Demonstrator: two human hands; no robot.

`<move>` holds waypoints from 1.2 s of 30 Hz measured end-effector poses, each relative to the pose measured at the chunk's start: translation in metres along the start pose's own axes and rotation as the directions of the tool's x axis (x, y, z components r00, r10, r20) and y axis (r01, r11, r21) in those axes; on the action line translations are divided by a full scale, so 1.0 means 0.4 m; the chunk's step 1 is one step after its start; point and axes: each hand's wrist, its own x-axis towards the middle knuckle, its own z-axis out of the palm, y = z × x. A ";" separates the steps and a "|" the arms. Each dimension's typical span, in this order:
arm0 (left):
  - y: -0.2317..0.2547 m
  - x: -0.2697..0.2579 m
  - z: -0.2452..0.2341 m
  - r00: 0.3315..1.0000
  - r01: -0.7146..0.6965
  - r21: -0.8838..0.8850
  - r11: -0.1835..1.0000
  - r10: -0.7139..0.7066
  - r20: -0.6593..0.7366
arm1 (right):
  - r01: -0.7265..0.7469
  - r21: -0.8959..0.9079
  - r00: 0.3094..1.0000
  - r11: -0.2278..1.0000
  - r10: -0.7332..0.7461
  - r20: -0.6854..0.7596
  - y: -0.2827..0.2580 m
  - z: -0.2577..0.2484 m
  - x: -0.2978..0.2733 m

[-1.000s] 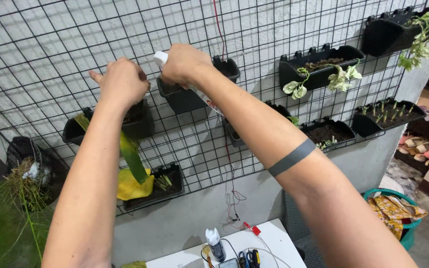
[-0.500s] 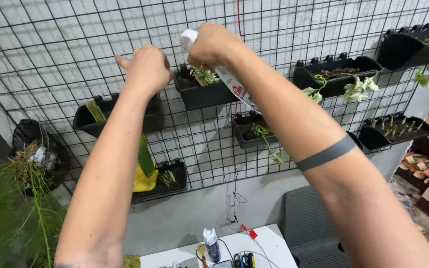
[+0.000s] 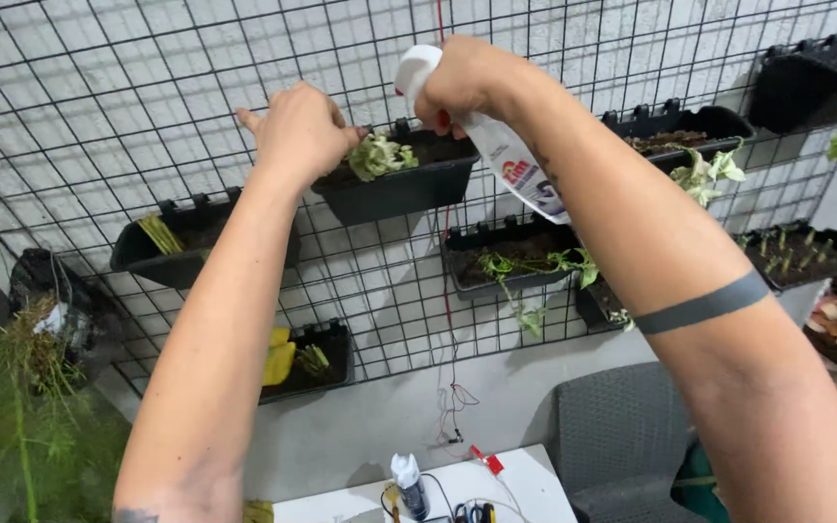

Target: The person uses a spray bottle to mist several small potted plants mounted on a wall grid. They move from one planter to the next, spraying the foliage and soil while occasionally touching the leaves with the other hand.

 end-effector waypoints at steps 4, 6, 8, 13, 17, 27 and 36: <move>0.061 -0.028 -0.018 0.995 0.103 0.076 0.992 -0.103 -0.005 | 0.067 -0.116 0.996 0.991 -0.059 0.074 0.056 -0.033 0.008; 0.093 -0.045 -0.027 0.985 0.174 0.064 0.983 -0.174 -0.014 | 0.113 -0.012 0.989 0.994 -0.112 0.093 0.086 -0.049 0.003; 0.088 -0.039 -0.009 0.979 0.206 0.080 0.975 -0.205 -0.023 | 0.116 -0.014 0.986 0.993 -0.113 0.120 0.098 -0.067 -0.023; 0.080 -0.039 0.006 0.960 0.280 0.126 0.952 -0.274 -0.058 | 0.110 0.188 0.975 0.976 -0.143 0.169 0.134 -0.071 -0.004; 0.075 -0.050 -0.005 0.950 0.312 0.176 0.934 -0.309 -0.045 | 0.142 0.208 0.960 0.968 -0.185 0.208 0.128 -0.060 0.012; 0.099 -0.067 -0.021 0.961 0.267 0.196 0.943 -0.276 0.020 | 0.186 0.170 0.961 0.968 -0.215 0.174 0.107 -0.028 0.007; 0.110 -0.041 -0.015 0.987 0.158 0.199 0.967 -0.163 0.008 | 0.095 0.008 0.983 0.995 -0.095 0.157 0.104 -0.059 -0.024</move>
